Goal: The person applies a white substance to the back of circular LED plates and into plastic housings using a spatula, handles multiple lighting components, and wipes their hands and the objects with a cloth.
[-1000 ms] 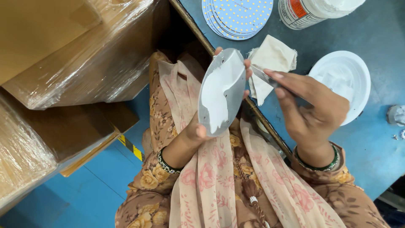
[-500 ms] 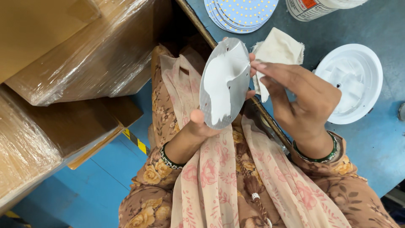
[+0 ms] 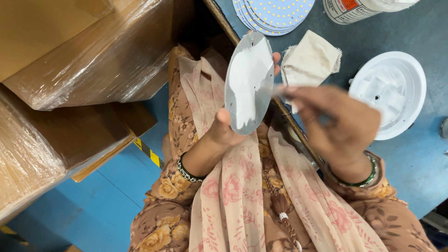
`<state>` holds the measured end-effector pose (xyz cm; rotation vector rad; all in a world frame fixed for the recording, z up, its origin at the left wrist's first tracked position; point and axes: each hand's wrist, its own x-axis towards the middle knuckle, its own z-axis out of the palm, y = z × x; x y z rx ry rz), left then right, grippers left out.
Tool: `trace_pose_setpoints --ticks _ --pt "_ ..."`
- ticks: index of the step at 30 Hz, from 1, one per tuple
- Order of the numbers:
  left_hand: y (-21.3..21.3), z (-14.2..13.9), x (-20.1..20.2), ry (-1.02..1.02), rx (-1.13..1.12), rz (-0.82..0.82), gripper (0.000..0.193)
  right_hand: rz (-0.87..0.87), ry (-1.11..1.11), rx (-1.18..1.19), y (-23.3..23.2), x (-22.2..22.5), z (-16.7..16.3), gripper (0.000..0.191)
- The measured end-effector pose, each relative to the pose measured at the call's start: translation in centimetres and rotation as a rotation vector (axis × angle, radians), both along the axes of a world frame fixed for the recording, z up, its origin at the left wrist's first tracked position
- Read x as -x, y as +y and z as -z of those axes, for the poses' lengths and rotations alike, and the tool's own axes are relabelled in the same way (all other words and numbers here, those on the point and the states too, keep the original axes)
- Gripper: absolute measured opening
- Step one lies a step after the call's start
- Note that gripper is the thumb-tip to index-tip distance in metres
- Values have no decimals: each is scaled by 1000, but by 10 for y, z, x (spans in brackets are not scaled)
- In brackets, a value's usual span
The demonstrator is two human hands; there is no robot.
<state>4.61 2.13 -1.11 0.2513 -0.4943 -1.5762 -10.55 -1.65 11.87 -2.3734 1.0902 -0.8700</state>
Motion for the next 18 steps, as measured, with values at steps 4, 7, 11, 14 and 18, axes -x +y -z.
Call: trace_pose_setpoints --ticks 4,7,11,14,18 --pt "-1 -6 -2 -80 6 26 153 7 -88 -50 -8 2 -2 7" --pt "0 -9 -3 -251 87 2 153 49 -140 -106 -9 0 -4 9" --pt "5 -7 -4 -382 118 -8 149 27 -156 -71 -9 -5 -8 9" --pt "7 1 -3 -473 154 -40 147 73 -155 -84 -9 -8 -10 11" --pt "8 13 -1 -641 215 -116 141 125 -164 -127 -8 -11 -11 13"
